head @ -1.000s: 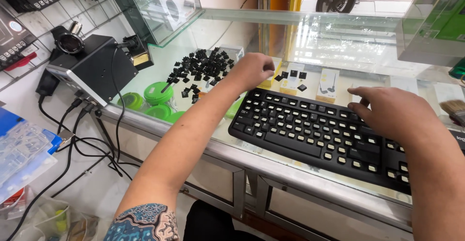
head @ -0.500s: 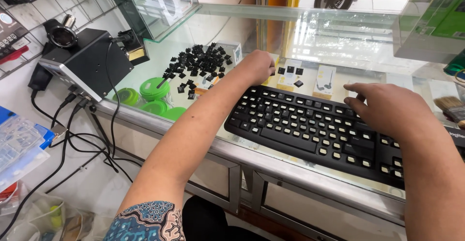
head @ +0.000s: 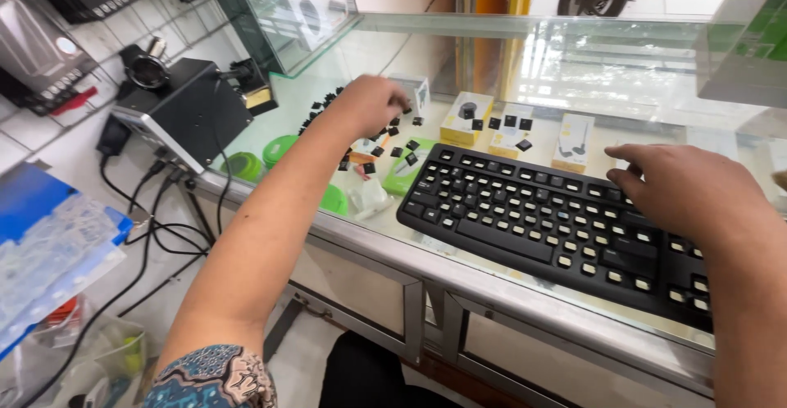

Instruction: Assembling a keyboard by picking up switches and snapping them into the frame

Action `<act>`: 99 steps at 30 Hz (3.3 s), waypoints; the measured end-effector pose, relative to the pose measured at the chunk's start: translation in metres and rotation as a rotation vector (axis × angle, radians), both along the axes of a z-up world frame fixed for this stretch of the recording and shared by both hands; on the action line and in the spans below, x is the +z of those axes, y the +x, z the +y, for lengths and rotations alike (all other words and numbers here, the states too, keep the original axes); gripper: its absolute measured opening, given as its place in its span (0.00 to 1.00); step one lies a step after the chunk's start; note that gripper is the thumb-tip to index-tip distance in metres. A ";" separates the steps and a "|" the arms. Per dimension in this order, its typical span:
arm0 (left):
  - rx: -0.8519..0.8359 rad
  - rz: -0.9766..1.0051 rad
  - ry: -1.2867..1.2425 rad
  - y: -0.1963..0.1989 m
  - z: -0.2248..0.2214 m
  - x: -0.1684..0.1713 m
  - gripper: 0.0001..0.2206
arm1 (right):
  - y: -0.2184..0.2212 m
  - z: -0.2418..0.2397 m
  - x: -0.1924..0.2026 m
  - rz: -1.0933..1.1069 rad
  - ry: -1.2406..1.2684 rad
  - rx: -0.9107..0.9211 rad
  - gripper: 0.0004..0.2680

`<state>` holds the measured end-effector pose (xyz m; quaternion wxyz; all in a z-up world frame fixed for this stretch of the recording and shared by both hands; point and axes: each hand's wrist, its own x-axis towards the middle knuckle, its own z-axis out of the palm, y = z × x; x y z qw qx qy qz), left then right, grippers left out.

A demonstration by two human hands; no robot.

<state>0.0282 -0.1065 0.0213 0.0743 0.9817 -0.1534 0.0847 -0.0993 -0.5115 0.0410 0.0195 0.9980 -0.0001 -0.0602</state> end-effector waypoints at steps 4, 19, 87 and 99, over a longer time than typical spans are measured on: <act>0.142 0.186 0.043 -0.031 0.019 -0.003 0.14 | -0.004 0.005 0.001 -0.023 -0.013 0.016 0.17; 0.116 0.042 -0.172 -0.020 -0.017 -0.004 0.05 | -0.002 0.007 0.002 0.018 0.010 0.002 0.18; -0.514 -0.296 -0.399 -0.128 -0.051 -0.063 0.10 | 0.000 0.009 -0.004 0.023 0.079 0.049 0.17; -0.483 -0.258 -0.405 -0.142 -0.058 -0.045 0.03 | 0.000 0.006 -0.006 0.020 0.107 0.061 0.17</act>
